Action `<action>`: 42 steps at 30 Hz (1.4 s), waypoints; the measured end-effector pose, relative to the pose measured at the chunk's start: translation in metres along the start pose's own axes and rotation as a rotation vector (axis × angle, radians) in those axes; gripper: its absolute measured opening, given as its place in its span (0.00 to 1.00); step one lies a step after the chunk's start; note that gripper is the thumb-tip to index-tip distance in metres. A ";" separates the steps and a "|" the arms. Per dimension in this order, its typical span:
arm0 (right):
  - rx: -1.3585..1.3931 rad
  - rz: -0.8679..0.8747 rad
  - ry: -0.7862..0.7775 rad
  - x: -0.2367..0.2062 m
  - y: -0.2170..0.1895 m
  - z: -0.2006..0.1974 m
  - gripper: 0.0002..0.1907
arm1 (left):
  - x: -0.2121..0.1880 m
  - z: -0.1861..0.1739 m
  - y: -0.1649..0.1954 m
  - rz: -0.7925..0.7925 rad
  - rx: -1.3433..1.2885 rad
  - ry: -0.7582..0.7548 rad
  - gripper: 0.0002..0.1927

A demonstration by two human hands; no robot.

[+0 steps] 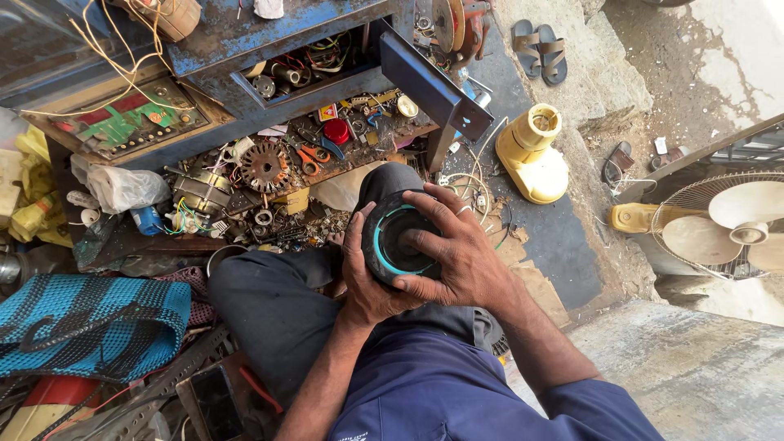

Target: The person disassembles a red electric motor housing, uses a screwdriver and pliers to remove internal components, and then reassembles the motor. The person also uses a hammer to tap a part into place.

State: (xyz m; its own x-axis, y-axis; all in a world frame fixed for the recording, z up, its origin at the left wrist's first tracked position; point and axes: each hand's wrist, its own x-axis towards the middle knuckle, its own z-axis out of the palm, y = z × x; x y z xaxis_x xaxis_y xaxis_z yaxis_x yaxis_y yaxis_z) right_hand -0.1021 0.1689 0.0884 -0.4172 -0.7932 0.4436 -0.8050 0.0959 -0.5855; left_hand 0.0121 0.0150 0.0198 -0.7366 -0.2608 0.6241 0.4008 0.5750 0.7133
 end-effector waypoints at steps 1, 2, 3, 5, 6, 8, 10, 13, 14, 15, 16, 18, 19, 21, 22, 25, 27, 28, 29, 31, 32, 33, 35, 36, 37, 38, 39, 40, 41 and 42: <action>0.000 0.003 0.004 0.001 -0.001 0.000 0.31 | 0.000 0.000 0.000 0.001 -0.004 0.002 0.61; 0.000 0.005 0.007 0.001 -0.001 -0.001 0.32 | 0.001 0.000 0.000 0.001 -0.007 0.005 0.60; 0.001 0.010 0.009 0.001 -0.002 -0.001 0.32 | 0.001 0.000 0.000 -0.002 -0.011 0.006 0.60; 0.004 0.009 0.004 0.001 -0.002 -0.001 0.31 | 0.000 0.000 0.000 -0.001 -0.020 0.008 0.60; 0.006 0.006 0.004 0.001 -0.002 -0.002 0.31 | 0.000 0.000 0.000 0.002 -0.023 0.008 0.60; 0.001 0.003 0.006 0.001 -0.002 -0.002 0.31 | 0.000 0.001 0.000 0.009 -0.020 0.006 0.60; -0.003 0.006 0.008 0.000 -0.002 -0.002 0.32 | 0.000 0.001 0.000 0.010 -0.015 0.007 0.59; -0.008 0.010 0.014 -0.001 -0.002 -0.001 0.32 | 0.000 0.001 -0.001 0.018 0.004 0.009 0.59; -0.010 0.011 0.017 -0.001 -0.003 -0.001 0.31 | 0.000 0.001 -0.002 0.027 0.013 0.005 0.59; -0.011 0.012 0.020 -0.001 -0.003 -0.001 0.31 | 0.000 0.001 -0.002 0.035 0.021 0.000 0.58; -0.010 0.019 0.023 -0.001 -0.003 0.000 0.32 | 0.000 0.001 -0.003 0.036 0.027 0.000 0.58; -0.006 0.029 0.034 -0.001 -0.003 0.001 0.34 | 0.000 0.001 -0.004 0.042 0.042 0.000 0.58; -0.001 0.023 0.034 -0.001 -0.003 0.001 0.32 | 0.000 0.000 -0.004 0.042 0.036 0.001 0.58; 0.013 0.015 0.028 -0.002 -0.002 0.001 0.30 | 0.000 0.000 -0.004 0.034 0.024 0.004 0.57; 0.019 0.024 0.033 -0.002 -0.002 0.002 0.31 | -0.001 0.000 -0.003 0.029 0.027 0.002 0.58; 0.018 0.032 0.046 -0.003 -0.002 0.003 0.32 | 0.000 -0.001 -0.003 0.027 0.024 0.000 0.58; 0.006 0.026 0.045 -0.004 -0.001 0.003 0.29 | 0.000 -0.001 -0.002 0.023 0.007 -0.001 0.58; 0.021 0.030 0.057 -0.004 -0.001 0.003 0.31 | 0.000 -0.001 -0.002 0.030 0.015 0.004 0.59; 0.039 0.036 0.068 -0.004 -0.002 0.004 0.33 | 0.000 -0.001 -0.002 0.034 0.024 0.008 0.59; 0.041 0.036 0.072 -0.004 -0.002 0.004 0.33 | 0.000 -0.001 -0.002 0.026 0.014 0.006 0.60; 0.024 0.028 0.066 -0.004 -0.001 0.004 0.31 | -0.001 -0.001 -0.002 0.017 -0.005 0.001 0.60; 0.007 0.020 0.060 -0.004 -0.001 0.004 0.29 | -0.001 0.000 -0.002 0.008 -0.024 -0.004 0.60; 0.036 0.033 0.066 -0.004 0.000 0.004 0.33 | -0.001 0.000 -0.003 0.009 0.007 0.007 0.60; 0.049 0.039 0.069 -0.005 0.000 0.004 0.35 | -0.002 0.000 -0.003 0.011 0.023 0.011 0.60; 0.037 0.034 0.065 -0.005 0.001 0.004 0.33 | -0.002 0.000 -0.003 0.009 0.009 0.012 0.60; 0.025 0.028 0.060 -0.005 0.001 0.004 0.31 | -0.002 0.001 -0.004 0.007 -0.005 0.015 0.60; 0.015 0.023 0.056 -0.005 0.001 0.004 0.29 | -0.002 0.001 -0.004 0.004 -0.018 0.016 0.60; 0.021 0.027 0.060 -0.006 0.002 0.004 0.30 | -0.003 0.001 -0.004 0.006 -0.008 0.013 0.60; 0.028 0.031 0.065 -0.006 0.002 0.005 0.32 | -0.003 0.001 -0.004 0.009 0.002 0.011 0.60; 0.034 0.034 0.070 -0.007 0.002 0.005 0.33 | -0.003 0.001 -0.005 0.012 0.013 0.008 0.60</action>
State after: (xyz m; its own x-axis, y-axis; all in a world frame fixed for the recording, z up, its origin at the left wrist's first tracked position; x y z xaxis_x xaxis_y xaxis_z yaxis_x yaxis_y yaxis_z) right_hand -0.0987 0.1712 0.0810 -0.4736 -0.7460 0.4682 -0.7752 0.1006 -0.6237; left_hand 0.0119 0.0141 0.0142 -0.7270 -0.2601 0.6354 0.4026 0.5881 0.7014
